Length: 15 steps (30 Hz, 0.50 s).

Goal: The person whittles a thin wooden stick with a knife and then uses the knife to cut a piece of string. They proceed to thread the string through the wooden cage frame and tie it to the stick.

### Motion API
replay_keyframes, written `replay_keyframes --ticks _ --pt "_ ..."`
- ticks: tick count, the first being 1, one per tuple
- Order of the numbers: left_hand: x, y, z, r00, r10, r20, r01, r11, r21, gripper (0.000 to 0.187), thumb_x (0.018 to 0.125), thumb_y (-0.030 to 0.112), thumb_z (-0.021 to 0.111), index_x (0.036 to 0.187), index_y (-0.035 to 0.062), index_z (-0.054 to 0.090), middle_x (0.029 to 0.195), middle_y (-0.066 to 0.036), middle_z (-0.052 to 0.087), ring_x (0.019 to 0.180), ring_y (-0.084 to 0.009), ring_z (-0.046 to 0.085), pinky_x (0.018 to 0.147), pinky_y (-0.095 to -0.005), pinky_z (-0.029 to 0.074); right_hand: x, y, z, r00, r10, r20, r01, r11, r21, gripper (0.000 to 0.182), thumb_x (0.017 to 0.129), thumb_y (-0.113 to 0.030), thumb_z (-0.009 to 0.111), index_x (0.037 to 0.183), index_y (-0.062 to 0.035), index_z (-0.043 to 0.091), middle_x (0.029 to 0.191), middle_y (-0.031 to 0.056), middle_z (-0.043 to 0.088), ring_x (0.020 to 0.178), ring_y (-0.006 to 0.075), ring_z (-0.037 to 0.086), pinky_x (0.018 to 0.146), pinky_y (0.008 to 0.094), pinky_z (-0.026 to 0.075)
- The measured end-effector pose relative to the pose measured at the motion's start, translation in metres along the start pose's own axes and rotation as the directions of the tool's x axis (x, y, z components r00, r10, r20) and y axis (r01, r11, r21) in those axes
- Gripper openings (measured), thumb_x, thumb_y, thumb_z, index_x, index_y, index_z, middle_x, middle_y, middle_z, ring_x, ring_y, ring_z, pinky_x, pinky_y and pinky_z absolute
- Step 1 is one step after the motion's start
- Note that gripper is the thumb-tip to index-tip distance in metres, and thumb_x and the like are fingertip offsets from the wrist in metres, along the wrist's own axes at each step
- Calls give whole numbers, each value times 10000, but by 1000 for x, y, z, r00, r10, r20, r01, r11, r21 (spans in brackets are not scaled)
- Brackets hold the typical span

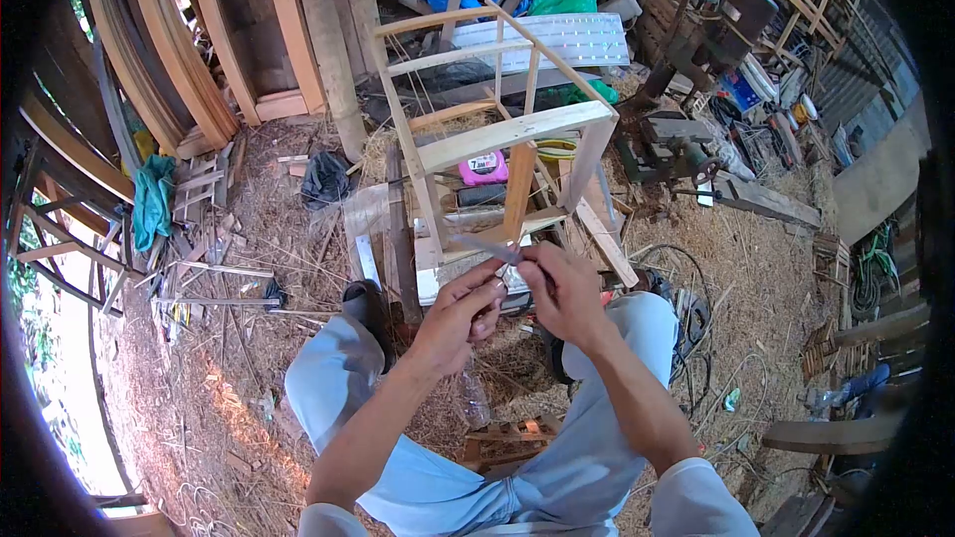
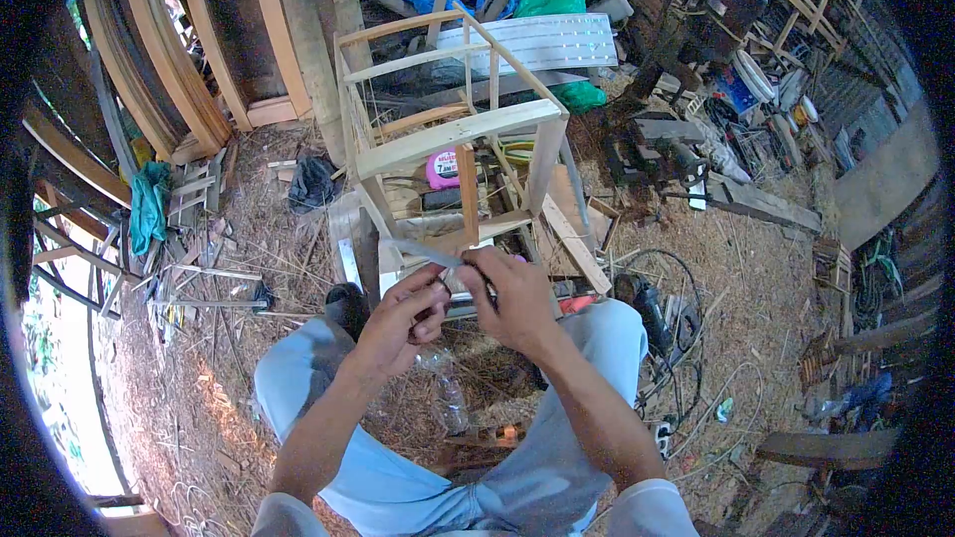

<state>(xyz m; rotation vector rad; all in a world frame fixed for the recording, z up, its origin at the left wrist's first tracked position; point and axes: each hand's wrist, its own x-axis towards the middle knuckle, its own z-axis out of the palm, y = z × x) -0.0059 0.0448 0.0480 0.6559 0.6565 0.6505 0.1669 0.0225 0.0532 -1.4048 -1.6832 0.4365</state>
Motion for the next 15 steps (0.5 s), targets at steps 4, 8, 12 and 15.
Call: replay_keyframes --ticks 4,8,12,15 --pt "-4 0 1 996 -38 80 46 994 -102 423 923 132 510 1333 98 408 704 45 386 499 -37 318 435 -172 230 4 -8 -4 984 -175 -8 175 983 -62 134 804 -85 630 917 -14 626 702 119 594 544 270 562 487 345 422" --pt "-9 -2 2 977 -72 202 97 988 -118 445 935 170 505 1359 105 389 689 49 331 501 -38 286 432 -173 227 4 12 -12 987 -159 -27 156 984 -88 127 797 -81 638 900 -7 641 717 125 610 536 246 571 473 327 422" --pt "-11 -5 2 964 -62 259 73 997 -32 471 937 212 503 1376 107 371 697 44 323 507 -42 277 431 -173 225 0 16 -17 984 -176 6 176 982 -72 110 811 -84 624 885 -2 629 667 125 595 516 237 557 479 322 424" --pt "-10 -2 -3 981 27 194 -33 999 25 450 940 215 497 1358 90 385 708 34 341 503 -44 311 420 -171 243 -3 20 -6 976 23 -218 -14 999 40 97 820 -84 622 865 -1 602 633 103 570 517 169 535 511 279 413"
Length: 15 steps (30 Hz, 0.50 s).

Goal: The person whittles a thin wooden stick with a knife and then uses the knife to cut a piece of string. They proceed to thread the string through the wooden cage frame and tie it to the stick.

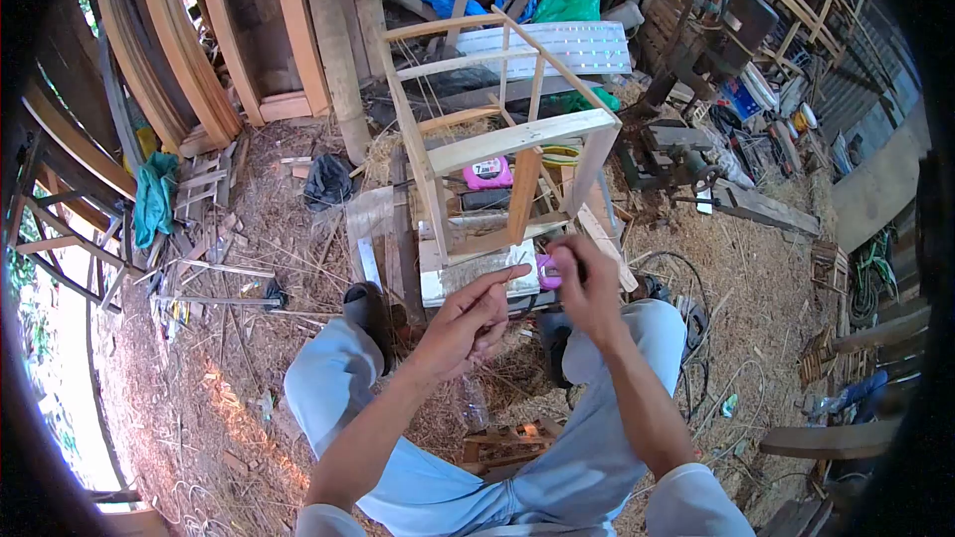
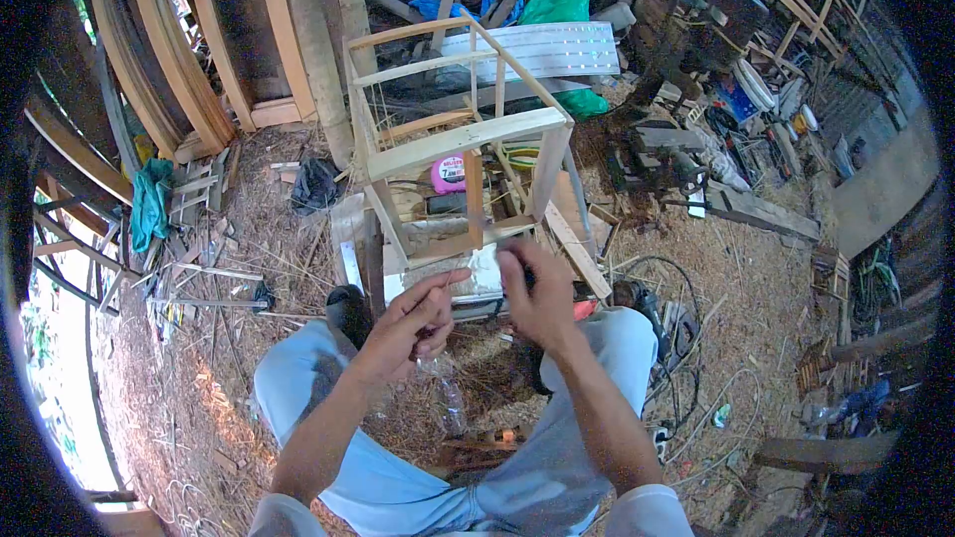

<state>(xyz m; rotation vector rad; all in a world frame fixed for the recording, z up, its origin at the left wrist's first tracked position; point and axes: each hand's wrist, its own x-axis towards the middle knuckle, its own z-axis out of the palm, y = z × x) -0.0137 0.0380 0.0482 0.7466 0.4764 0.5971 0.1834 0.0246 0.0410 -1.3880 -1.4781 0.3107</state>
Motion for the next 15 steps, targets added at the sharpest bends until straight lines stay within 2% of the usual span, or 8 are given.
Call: replay_keyframes --ticks 3,5,7,8,9,11,12,15 --pt "2 10 6 992 124 25 -127 973 193 375 955 165 466 1324 107 433 670 38 361 482 -45 328 414 -167 252 11 0 -13 978 206 -31 -201 972 119 129 791 -96 669 839 -7 589 621 99 555 514 123 500 500 269 394" --pt "5 16 11 987 82 -141 -54 981 188 371 949 153 468 1309 82 418 755 -9 425 497 -61 392 397 -179 284 10 -6 -10 975 204 -87 -185 964 193 168 757 -113 713 750 -12 579 597 93 541 513 101 468 491 263 382" --pt "9 10 12 983 99 -154 -76 986 145 354 950 149 467 1299 91 439 774 -1 433 506 -57 371 410 -180 275 0 -2 -6 970 221 100 -206 968 -147 185 724 -122 723 667 -27 575 592 90 554 501 145 510 487 275 398" --pt "11 3 12 980 107 -167 -92 991 100 339 952 144 466 1288 101 460 794 7 442 515 -53 349 424 -182 266 -2 1 0 979 168 117 -135 959 -250 165 639 -120 731 619 -47 585 617 99 588 532 221 574 494 316 433" --pt "14 -5 10 981 102 -167 -87 991 99 339 952 144 466 1288 101 460 794 7 442 515 -53 349 424 -182 266 -3 1 7 978 173 116 -140 958 -251 165 639 -120 731 619 -47 585 617 99 588 532 221 574 494 316 433" --pt "19 -20 7 997 67 -39 -62 991 119 449 938 128 478 1378 158 389 770 14 426 528 -54 334 439 -184 281 -2 1 16 980 -180 88 194 962 -193 177 605 -93 750 612 -36 582 571 89 564 512 230 581 458 316 413" --pt "15 -16 12 996 6 -89 3 995 104 474 937 157 494 1394 176 371 761 34 402 548 -59 299 455 -185 254 -3 -4 15 986 -125 109 151 952 -268 171 541 -83 743 635 -61 602 627 101 606 591 294 612 497 355 448" --pt "12 -17 13 995 -81 -62 84 995 51 510 935 197 505 1414 190 329 737 49 367 545 -51 275 451 -187 218 -4 -1 13 989 -70 131 119 901 -416 160 560 -95 720 652 -79 591 619 91 597 583 284 605 505 364 441"
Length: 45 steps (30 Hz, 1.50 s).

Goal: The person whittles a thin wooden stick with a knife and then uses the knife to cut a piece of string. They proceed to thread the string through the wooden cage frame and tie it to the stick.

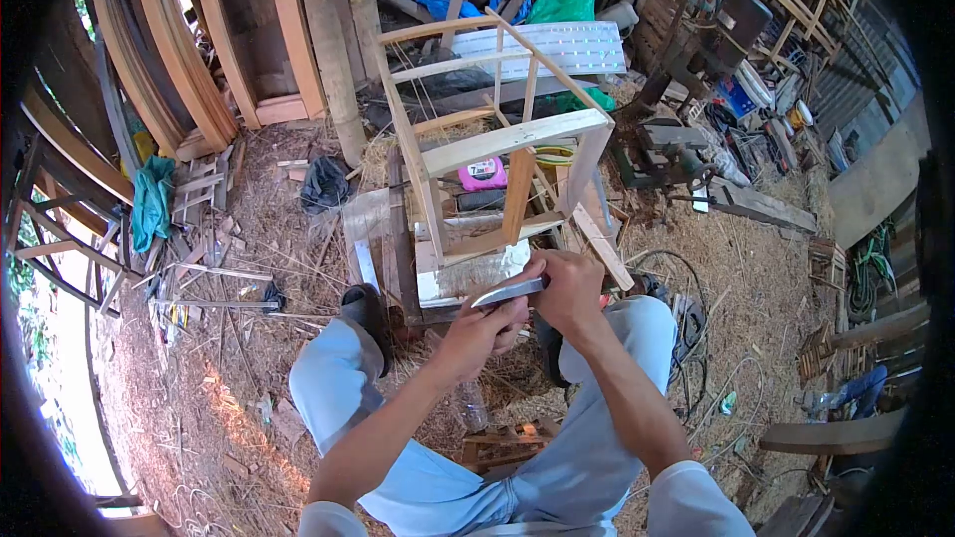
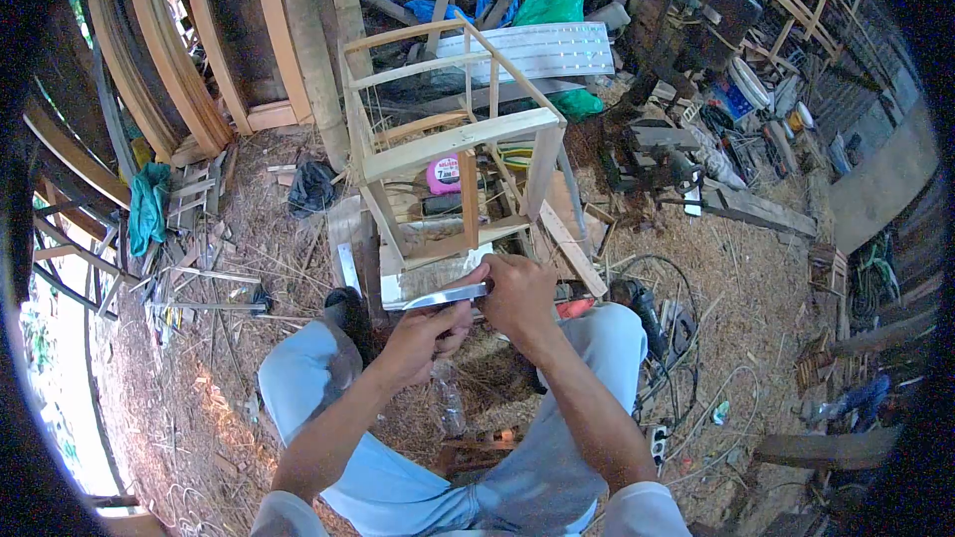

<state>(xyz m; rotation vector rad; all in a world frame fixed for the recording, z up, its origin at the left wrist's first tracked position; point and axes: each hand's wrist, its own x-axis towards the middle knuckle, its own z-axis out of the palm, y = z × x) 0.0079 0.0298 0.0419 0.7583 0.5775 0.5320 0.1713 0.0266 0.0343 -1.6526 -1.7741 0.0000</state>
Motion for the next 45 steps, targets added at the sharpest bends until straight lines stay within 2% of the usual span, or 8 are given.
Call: replay_keyframes --ticks 13,16,22,28,36,39,42,45 --pt "-2 -5 8 997 -73 -3 69 962 -264 439 938 212 503 1358 147 388 709 64 324 522 -30 254 434 -185 199 10 21 4 983 137 -119 -165 947 -276 36 715 -113 576 685 -116 595 690 82 619 632 286 619 507 423 449" --pt "-13 -6 14 983 -85 161 108 984 -141 490 935 174 495 1401 174 341 712 65 310 516 -33 252 432 -184 207 23 55 -14 828 503 -246 -547 634 -546 73 741 -126 575 687 -112 623 683 101 621 642 297 623 527 429 463" --pt "-8 12 3 994 72 80 -64 992 -109 505 965 183 420 1441 206 252 711 30 307 491 -53 243 429 -194 210 -5 21 -12 965 237 -114 -232 971 58 75 612 -70 664 663 -78 610 661 111 623 625 304 626 545 390 479" --pt "0 3 5 993 62 98 -69 995 68 515 981 246 397 1456 217 198 712 30 306 479 -62 260 420 -208 216 0 2 3 999 -31 -5 32 996 78 194 538 -92 708 695 -84 595 656 78 613 599 278 618 516 388 464" --pt "-8 5 8 997 0 78 -2 1000 24 523 978 271 402 1456 202 203 703 39 295 488 -56 256 412 -212 222 5 -2 3 992 59 -112 -65 997 -50 94 650 -118 657 642 -71 576 616 112 591 576 299 596 500 382 433" --pt "-19 0 18 967 -80 242 47 989 139 519 968 247 417 1450 198 231 695 46 278 491 -60 247 426 -202 215 18 17 -9 957 281 -79 -292 917 -272 71 661 -122 635 648 -64 597 624 114 609 591 299 618 519 398 465" --pt "-10 -10 15 987 6 159 -9 1000 22 525 966 247 423 1451 206 226 688 42 275 492 -62 247 428 -203 216 20 38 -14 913 324 -247 -375 905 -201 56 654 -101 644 635 -67 604 602 124 601 579 305 612 516 398 460" --pt "-8 3 10 994 21 109 -24 999 25 516 968 239 430 1446 228 236 689 34 288 491 -58 259 427 -199 229 4 24 -13 982 166 -90 -153 979 135 99 595 -69 679 625 -72 585 602 122 593 582 321 604 514 409 450"
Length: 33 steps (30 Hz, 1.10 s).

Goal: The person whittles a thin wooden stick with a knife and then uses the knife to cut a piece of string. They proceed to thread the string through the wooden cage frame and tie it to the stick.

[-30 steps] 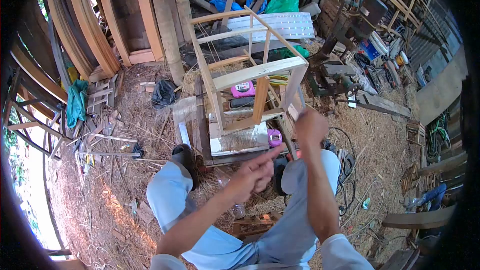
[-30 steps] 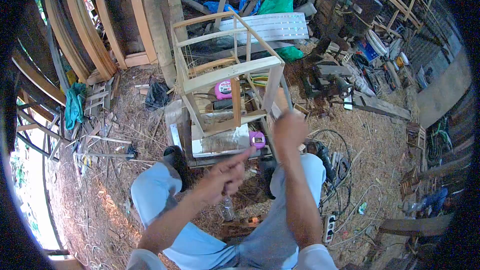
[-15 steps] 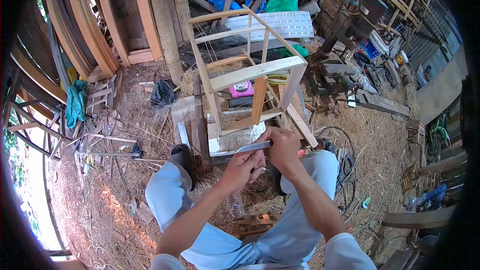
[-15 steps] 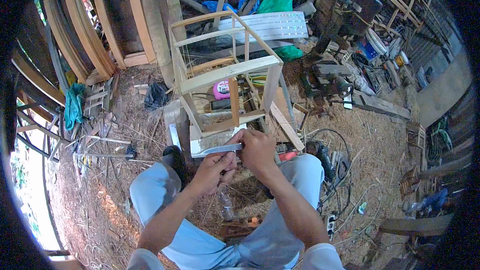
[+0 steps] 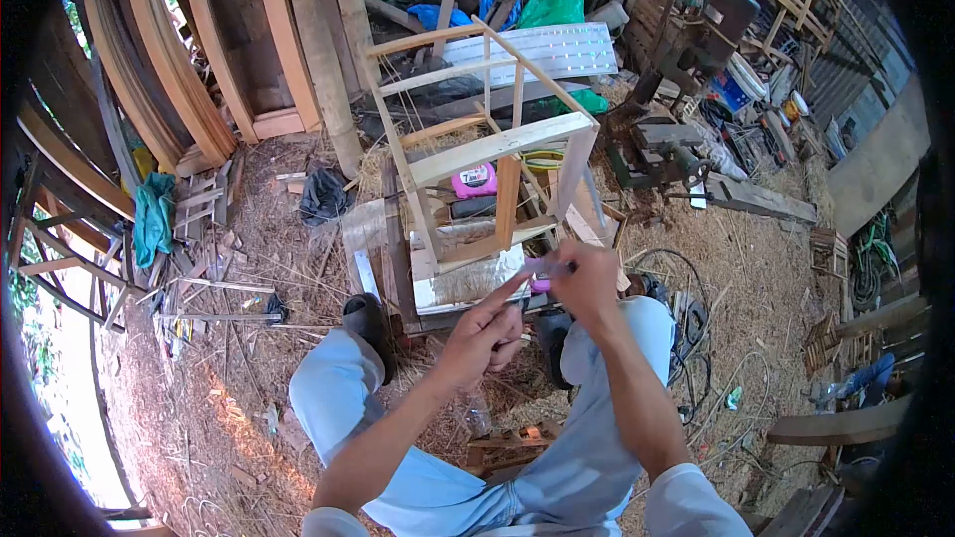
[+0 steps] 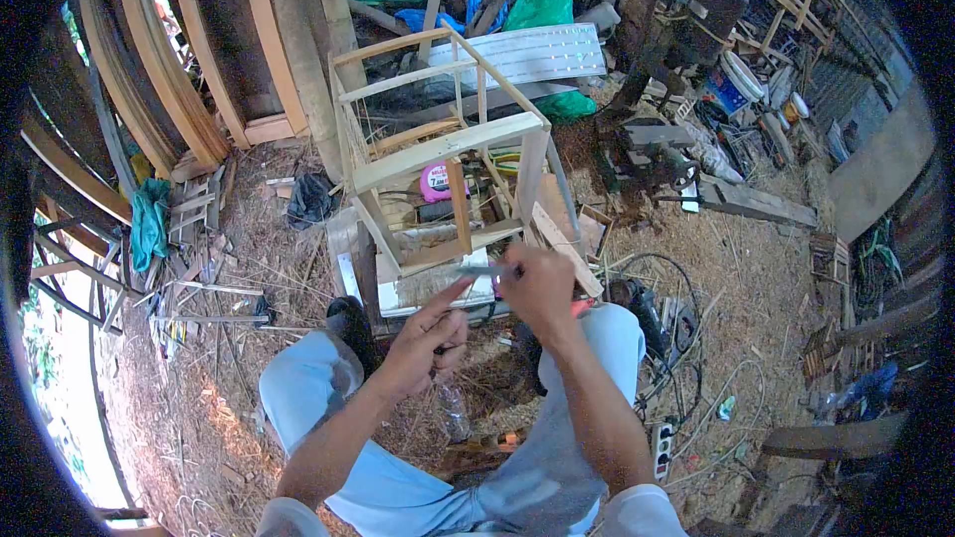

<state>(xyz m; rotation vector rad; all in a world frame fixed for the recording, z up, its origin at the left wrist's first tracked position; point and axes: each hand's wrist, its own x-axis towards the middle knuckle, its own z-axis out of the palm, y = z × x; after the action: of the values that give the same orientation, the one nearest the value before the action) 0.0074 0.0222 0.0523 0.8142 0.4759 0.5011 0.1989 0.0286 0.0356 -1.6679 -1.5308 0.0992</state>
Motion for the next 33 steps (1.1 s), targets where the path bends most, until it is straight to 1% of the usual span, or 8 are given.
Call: replay_keyframes --ticks 3,12,14,17,19,23,25,33 --pt "2 -8 -7 998 -31 -46 30 999 -23 513 971 236 431 1443 251 232 700 30 306 490 -52 270 423 -194 240 -7 -15 8 984 -154 94 155 988 0 84 624 -23 620 611 -36 538 575 125 553 529 307 566 479 374 413" --pt "3 -6 -7 1000 -3 27 3 1000 12 475 984 210 405 1437 215 261 669 53 278 461 -41 237 400 -193 194 -3 -13 10 984 -162 68 170 975 -141 128 583 -55 667 640 -78 555 613 87 574 588 288 592 508 368 431" --pt "3 -4 -9 980 -184 -79 174 978 -119 532 964 226 441 1449 233 223 683 51 274 485 -46 243 414 -191 222 -2 -12 10 988 -146 47 152 975 -165 127 585 -59 669 636 -83 555 618 83 578 591 287 593 507 369 430" --pt "-1 8 -2 997 -63 36 65 996 -68 545 950 204 458 1447 224 235 676 57 262 483 -47 229 413 -192 214 9 -4 13 991 -126 -55 111 969 -222 116 609 -55 670 630 -69 557 579 95 565 553 306 577 499 389 429" --pt "-3 -2 -1 993 -85 85 81 996 43 500 980 157 382 1449 235 228 671 54 275 455 -36 222 391 -190 195 25 19 8 949 189 -251 -292 824 -485 80 654 -89 660 643 -63 585 603 124 574 573 330 582 522 417 449" --pt "-2 -2 -7 997 1 78 5 998 -67 521 958 231 439 1443 226 248 679 43 274 471 -50 208 414 -190 223 17 23 -10 970 110 -217 -171 943 -287 75 668 -84 658 655 -49 593 601 147 572 583 340 589 526 407 453" --pt "-1 3 -8 998 -20 61 25 996 -84 507 965 258 424 1440 222 253 693 29 282 458 -53 225 407 -195 218 1 12 -2 993 108 -54 -114 987 -111 77 641 -64 663 661 -50 590 615 157 578 598 342 597 533 391 455" --pt "7 -6 -18 1000 9 10 -8 997 -75 513 970 238 429 1442 195 233 753 11 370 503 -57 309 419 -197 253 -6 -17 12 988 -105 111 114 991 -77 166 553 -48 670 697 -87 598 682 98 629 633 283 629 543 376 470"
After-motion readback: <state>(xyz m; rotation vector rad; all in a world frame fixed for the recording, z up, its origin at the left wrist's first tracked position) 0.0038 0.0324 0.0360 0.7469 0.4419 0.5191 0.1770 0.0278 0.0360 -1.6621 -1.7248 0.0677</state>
